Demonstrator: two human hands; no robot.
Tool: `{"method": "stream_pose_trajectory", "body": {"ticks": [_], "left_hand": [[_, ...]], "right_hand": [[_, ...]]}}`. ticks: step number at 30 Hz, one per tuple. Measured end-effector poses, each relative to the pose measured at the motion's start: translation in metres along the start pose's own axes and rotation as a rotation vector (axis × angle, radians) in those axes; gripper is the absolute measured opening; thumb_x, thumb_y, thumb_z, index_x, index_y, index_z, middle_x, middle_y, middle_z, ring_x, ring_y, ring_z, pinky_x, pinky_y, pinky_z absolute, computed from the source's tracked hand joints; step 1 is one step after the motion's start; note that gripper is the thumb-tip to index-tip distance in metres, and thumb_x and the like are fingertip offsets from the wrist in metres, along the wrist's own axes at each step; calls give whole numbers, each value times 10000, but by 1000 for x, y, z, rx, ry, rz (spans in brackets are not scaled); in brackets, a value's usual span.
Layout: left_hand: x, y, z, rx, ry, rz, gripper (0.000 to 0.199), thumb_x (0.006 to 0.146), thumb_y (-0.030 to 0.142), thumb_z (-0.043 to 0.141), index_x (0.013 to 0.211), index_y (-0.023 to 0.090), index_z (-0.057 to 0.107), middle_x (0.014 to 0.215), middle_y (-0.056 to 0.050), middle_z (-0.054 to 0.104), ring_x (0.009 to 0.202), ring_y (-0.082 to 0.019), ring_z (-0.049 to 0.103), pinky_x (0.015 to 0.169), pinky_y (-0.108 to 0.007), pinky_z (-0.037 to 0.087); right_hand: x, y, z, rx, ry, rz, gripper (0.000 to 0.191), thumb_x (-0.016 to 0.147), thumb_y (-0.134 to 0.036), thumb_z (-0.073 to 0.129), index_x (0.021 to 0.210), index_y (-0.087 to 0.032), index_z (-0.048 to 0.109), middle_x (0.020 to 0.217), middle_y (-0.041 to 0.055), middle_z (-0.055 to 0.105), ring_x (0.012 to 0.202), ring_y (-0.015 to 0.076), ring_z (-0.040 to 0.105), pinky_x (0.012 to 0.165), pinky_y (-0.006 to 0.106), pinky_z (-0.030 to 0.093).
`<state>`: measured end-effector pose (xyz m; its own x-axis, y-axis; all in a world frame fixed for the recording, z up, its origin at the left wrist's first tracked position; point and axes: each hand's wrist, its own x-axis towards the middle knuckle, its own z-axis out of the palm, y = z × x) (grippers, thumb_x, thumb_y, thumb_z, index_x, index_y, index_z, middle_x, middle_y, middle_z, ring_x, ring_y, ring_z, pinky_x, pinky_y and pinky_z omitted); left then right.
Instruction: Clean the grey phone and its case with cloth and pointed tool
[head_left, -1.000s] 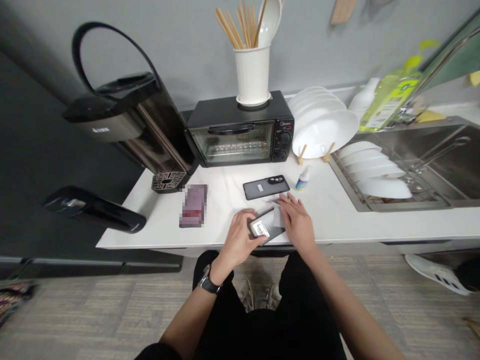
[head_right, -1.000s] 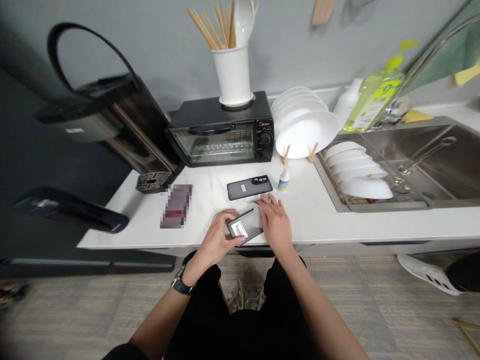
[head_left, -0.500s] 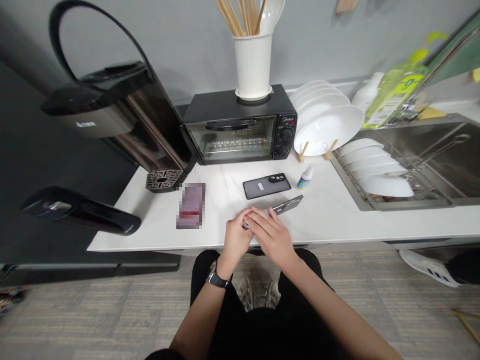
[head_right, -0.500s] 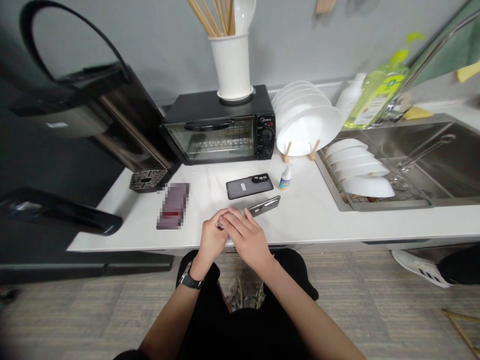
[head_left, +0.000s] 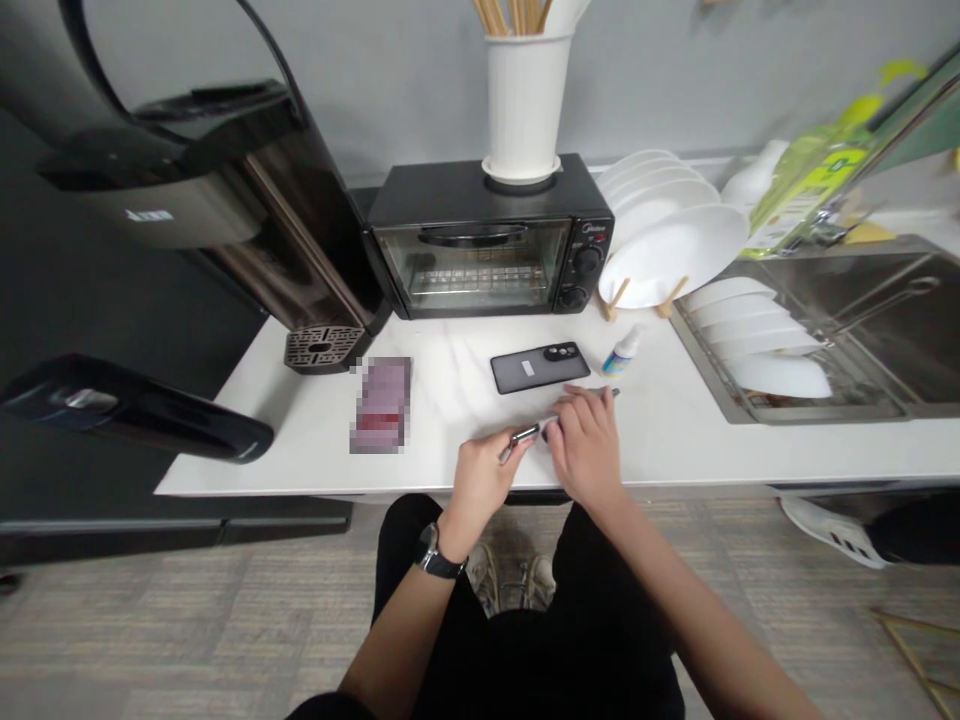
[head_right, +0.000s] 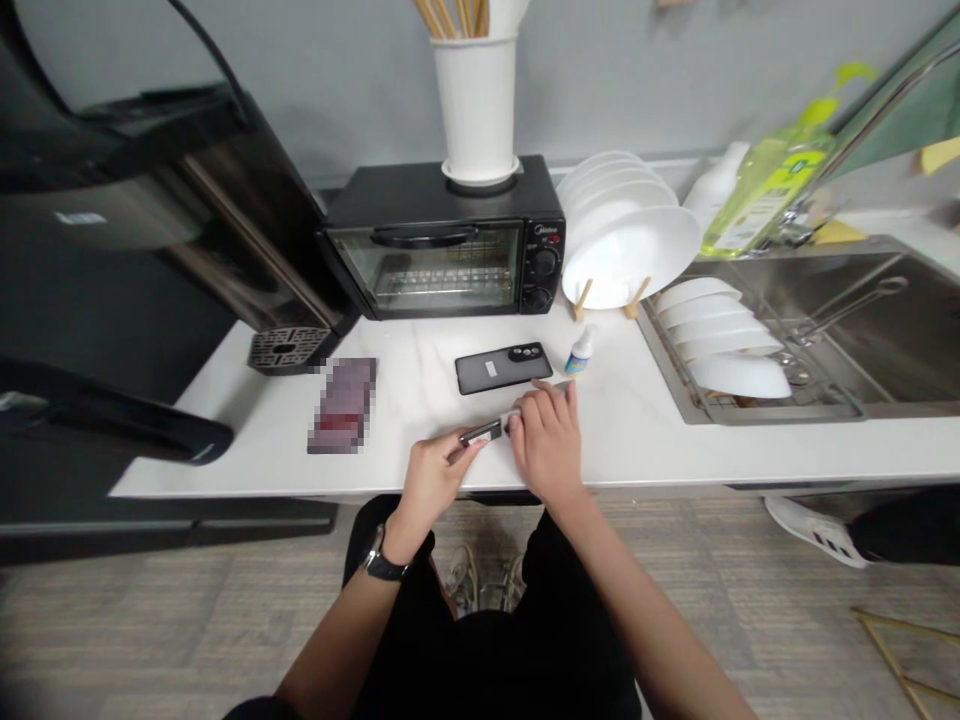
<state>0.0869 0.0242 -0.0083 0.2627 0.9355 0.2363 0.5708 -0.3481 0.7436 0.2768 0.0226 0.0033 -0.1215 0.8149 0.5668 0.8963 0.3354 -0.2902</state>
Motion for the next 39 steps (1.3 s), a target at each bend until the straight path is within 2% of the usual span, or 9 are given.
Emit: {"method": "stream_pose_trajectory", "body": {"ticks": [5,8,12,16,20,26,30,35,39], "left_hand": [[-1,-5,-1,144,-29,-12,208,873,77,587,737,168,716,678,-32,725,583,-158,600,600,-260,410],[-2,-4,-2,140,-37,-6,192,917,133,597,805,180,746,719,-37,752,618,-171,641,623,-261,445],[-1,1,-2,20,-33,42,213,1016,299,601,1112,235,779,1004,-56,824,834,-199,752,767,-269,527],[0,2,-2,82,-18,8,271,1017,407,616,987,202,791,830,-53,808,690,-185,723,655,-261,492],[-1,-1,0,138,-1,47,241,1029,351,584,1040,200,773,855,-62,804,708,-183,723,669,-262,496],[-2,-15,2,300,-36,66,214,832,78,560,703,165,707,652,-87,727,583,-219,673,582,-298,467],[-2,-12,0,303,-31,68,197,855,118,580,734,177,724,678,-72,745,600,-210,683,599,-288,489],[-2,-1,-3,79,-15,74,222,1016,278,588,1133,238,772,985,-46,831,786,-185,764,719,-259,538],[-1,1,-3,37,-8,54,248,1028,371,604,1157,244,773,996,-44,832,789,-187,766,711,-261,533]], "right_hand": [[-7,-43,12,14,-115,-244,267,1076,-261,409,1226,-177,613,1211,115,696,1228,273,565,1229,519,239],[-5,-22,7,-55,-130,-333,261,1078,-290,426,1184,-193,645,1122,97,716,1062,263,591,1113,459,352],[6,28,-7,-165,-67,-221,348,1076,-362,414,878,-215,660,822,75,654,825,259,545,831,409,396],[19,42,-12,-186,-6,-45,408,1074,-298,364,775,-223,631,743,69,615,758,253,523,743,403,366],[15,4,-4,-122,28,40,370,1064,-245,356,849,-224,655,822,77,651,872,262,567,968,443,406],[-2,-51,14,62,-92,-287,298,1068,-257,441,1262,-207,662,1170,70,735,1127,240,603,1140,428,358],[2,-25,9,22,-118,-390,329,1079,-296,459,1333,-187,637,1196,82,737,1125,243,607,1058,417,399],[15,34,-11,-120,-45,-187,349,1067,-288,417,855,-207,683,820,65,693,839,243,586,847,408,394],[28,46,-15,-188,-1,-25,372,1033,-227,416,724,-217,624,723,70,659,741,242,569,750,409,368]]}}
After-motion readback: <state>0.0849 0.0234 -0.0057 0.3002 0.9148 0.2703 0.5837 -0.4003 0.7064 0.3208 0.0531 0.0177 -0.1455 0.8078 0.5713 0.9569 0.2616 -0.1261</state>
